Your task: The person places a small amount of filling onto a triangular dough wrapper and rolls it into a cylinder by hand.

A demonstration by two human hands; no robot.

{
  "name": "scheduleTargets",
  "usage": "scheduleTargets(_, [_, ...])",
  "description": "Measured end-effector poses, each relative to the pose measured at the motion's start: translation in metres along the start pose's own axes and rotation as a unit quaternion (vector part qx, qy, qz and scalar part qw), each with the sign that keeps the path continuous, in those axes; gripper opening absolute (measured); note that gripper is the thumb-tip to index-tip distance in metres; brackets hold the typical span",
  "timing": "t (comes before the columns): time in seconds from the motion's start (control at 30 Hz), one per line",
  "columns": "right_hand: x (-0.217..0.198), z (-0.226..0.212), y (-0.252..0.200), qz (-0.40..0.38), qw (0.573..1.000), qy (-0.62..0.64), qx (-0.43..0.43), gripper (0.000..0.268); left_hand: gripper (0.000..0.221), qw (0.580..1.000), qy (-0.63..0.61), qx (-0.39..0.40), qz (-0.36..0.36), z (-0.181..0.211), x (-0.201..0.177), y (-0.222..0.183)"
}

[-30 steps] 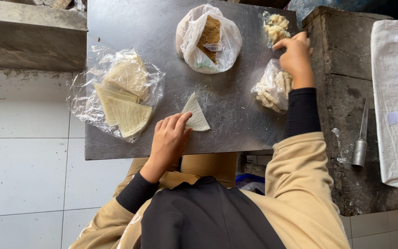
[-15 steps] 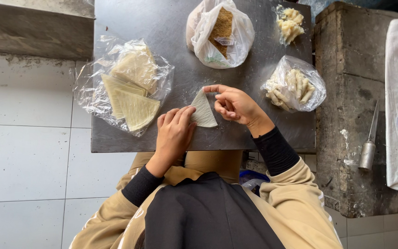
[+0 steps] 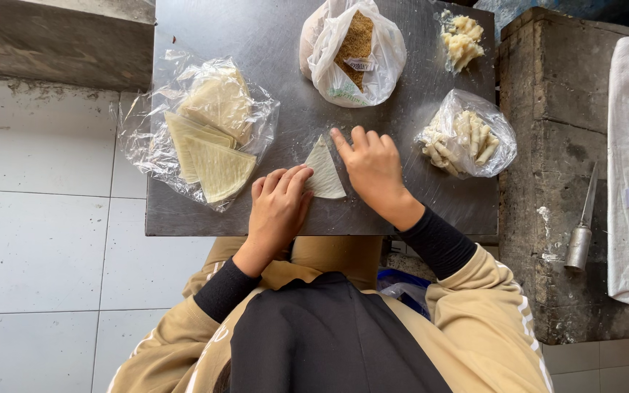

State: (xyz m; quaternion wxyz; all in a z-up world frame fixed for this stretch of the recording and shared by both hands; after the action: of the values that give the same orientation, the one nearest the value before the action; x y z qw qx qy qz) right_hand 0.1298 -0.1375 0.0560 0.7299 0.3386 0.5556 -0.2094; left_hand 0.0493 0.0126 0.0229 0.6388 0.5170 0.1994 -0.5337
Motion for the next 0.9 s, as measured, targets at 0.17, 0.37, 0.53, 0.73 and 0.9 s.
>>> scheduleTargets(0.17, [-0.003, -0.005, 0.0, 0.02, 0.991, 0.127, -0.028, 0.054, 0.038, 1.0, -0.004, -0.001, 0.001, 0.0, -0.002, 0.001])
scheduleTargets(0.37, [0.001, 0.011, 0.005, 0.016, 0.978, 0.208, 0.017, 0.049, 0.036, 1.0, -0.008, -0.003, -0.001, 0.0, -0.001, -0.001])
scheduleTargets(0.53, [-0.001, 0.055, 0.013, 0.07, 0.935, 0.34, 0.073, 0.036, 0.038, 1.0, -0.025, -0.01, 0.014, -0.005, 0.002, -0.003])
scheduleTargets(0.73, [0.02, 0.125, 0.071, 0.193, 0.959, 0.18, 0.1, 0.038, 0.042, 0.996, -0.003, -0.074, 0.044, -0.008, -0.004, -0.005])
scheduleTargets(0.9, [0.032, 0.115, 0.084, 0.146, 0.974, 0.134, 0.106, 0.047, 0.047, 0.997, 0.011, -0.072, 0.036, -0.008, -0.01, -0.002])
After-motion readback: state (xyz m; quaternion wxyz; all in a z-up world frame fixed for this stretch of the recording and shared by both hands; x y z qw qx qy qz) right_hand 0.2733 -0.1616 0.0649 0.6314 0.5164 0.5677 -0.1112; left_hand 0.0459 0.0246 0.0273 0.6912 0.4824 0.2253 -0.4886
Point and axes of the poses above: each hand's wrist, its own y-axis towards the middle knuckle, its own x-axis out of the palm, z = x × y, the point moved 6 cm from there along y, towards the middle knuckle, and after that the axes turned 10 degrees about y, right-handed, at the moved point
